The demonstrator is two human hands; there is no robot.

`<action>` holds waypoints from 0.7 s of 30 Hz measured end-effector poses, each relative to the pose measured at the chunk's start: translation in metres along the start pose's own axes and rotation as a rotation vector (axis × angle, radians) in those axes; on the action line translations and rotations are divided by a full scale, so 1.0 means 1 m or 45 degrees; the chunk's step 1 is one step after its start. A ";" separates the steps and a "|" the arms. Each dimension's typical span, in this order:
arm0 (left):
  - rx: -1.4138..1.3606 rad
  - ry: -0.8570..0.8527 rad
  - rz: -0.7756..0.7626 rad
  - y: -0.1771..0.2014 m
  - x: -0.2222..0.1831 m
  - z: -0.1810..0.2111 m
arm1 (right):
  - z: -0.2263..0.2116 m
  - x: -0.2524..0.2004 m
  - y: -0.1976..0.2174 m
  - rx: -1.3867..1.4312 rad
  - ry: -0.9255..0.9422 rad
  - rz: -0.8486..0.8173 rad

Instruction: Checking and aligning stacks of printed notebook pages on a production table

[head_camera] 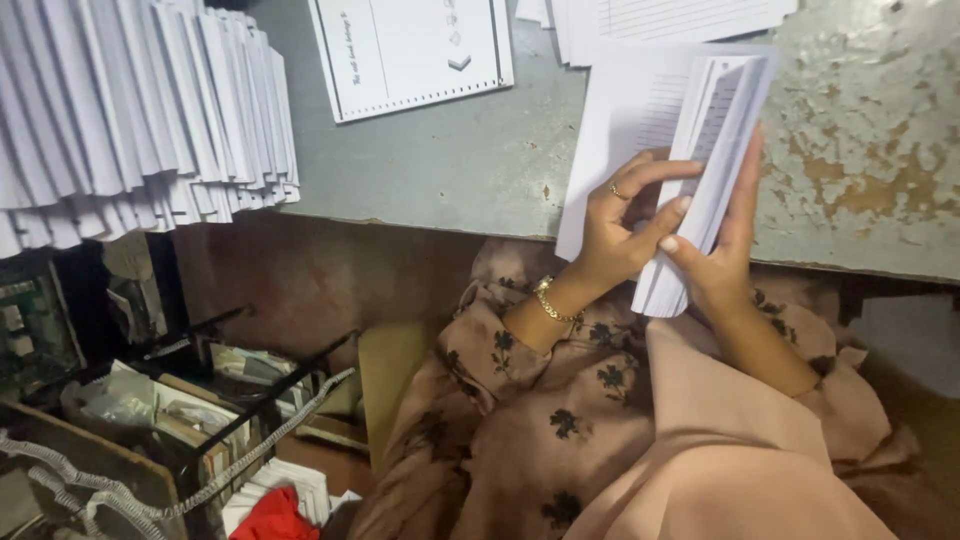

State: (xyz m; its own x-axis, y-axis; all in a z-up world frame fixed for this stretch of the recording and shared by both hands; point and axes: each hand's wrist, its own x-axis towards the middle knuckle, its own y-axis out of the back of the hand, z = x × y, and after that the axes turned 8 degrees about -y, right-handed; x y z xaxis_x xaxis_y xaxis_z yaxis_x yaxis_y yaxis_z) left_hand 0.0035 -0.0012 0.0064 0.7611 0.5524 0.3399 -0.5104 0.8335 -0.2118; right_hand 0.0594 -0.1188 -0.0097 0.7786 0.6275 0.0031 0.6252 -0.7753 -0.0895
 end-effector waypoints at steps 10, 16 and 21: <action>0.029 0.185 0.100 0.013 0.021 0.032 | 0.063 -0.002 0.022 0.312 -0.346 0.122; 0.165 -0.081 0.218 0.038 0.132 0.042 | 0.091 0.002 0.025 -0.002 -0.467 0.214; 0.984 -0.150 0.187 0.057 0.202 -0.019 | 0.015 0.004 0.009 0.102 -0.470 0.183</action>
State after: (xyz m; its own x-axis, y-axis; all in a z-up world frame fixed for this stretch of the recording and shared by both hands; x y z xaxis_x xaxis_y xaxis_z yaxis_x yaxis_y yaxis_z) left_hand 0.1354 0.1580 0.0459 0.6393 0.6149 0.4617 -0.7682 0.4838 0.4193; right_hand 0.0669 -0.1223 -0.0257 0.7769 0.5081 -0.3719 0.4940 -0.8581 -0.1402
